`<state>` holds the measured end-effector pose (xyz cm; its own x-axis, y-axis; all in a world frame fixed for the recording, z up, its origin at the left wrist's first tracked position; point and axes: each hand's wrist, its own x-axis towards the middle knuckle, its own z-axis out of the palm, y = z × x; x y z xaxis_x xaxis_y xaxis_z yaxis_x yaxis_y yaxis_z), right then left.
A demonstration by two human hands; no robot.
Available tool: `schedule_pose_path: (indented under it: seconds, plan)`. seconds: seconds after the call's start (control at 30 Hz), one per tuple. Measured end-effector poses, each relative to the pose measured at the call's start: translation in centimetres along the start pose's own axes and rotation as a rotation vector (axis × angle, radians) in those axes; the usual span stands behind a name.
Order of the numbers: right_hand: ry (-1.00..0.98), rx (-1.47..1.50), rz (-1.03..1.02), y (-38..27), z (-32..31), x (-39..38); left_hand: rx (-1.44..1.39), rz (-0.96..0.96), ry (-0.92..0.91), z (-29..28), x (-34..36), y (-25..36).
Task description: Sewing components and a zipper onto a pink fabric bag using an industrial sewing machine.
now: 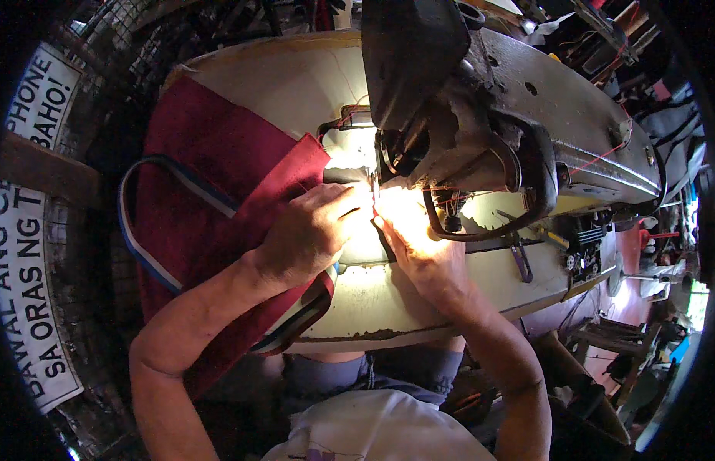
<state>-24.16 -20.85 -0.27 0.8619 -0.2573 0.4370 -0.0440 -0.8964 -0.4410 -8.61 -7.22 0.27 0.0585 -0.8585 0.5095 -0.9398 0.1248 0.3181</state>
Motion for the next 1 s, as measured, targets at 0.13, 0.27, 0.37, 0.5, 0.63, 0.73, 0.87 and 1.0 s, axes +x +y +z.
schedule_pose_path:
  seconds: [0.13, 0.27, 0.37, 0.5, 0.63, 0.73, 0.87, 1.0]
  plan:
    - [-0.012, 0.033, 0.024, 0.3, 0.4, -0.5, -0.01, 0.019, -0.08, -0.5, 0.0, 0.0]
    - [-0.046, -0.013, 0.051, 0.8, 0.8, -1.1, -0.022, -0.009, -0.083, -0.6, 0.1, 0.2]
    - [0.009, -0.063, 0.032, 1.0, 1.2, -1.1, 0.018, 0.024, -0.094, -0.7, 0.2, 0.3]
    - [0.035, 0.074, 0.165, 1.4, 1.0, -0.5, -0.006, 0.006, -0.113, -1.0, 0.2, 0.3]
    - [-0.285, 0.349, 0.301, 3.4, -0.8, 0.7, -0.052, -0.003, -0.14, -1.1, 0.3, 0.4]
    - [-0.312, 0.788, 0.283, 5.6, -0.9, 2.9, -0.044, -0.006, -0.157, -1.2, 0.4, 0.4]
    - [-0.407, 0.193, -0.049, 7.3, -2.4, 3.1, 0.0, 0.004, -0.089, -0.8, 0.4, 0.5]
    - [-0.848, -0.358, 0.08, 6.9, -2.4, 2.6, -0.009, 0.061, -0.087, -0.6, 0.4, 0.2]
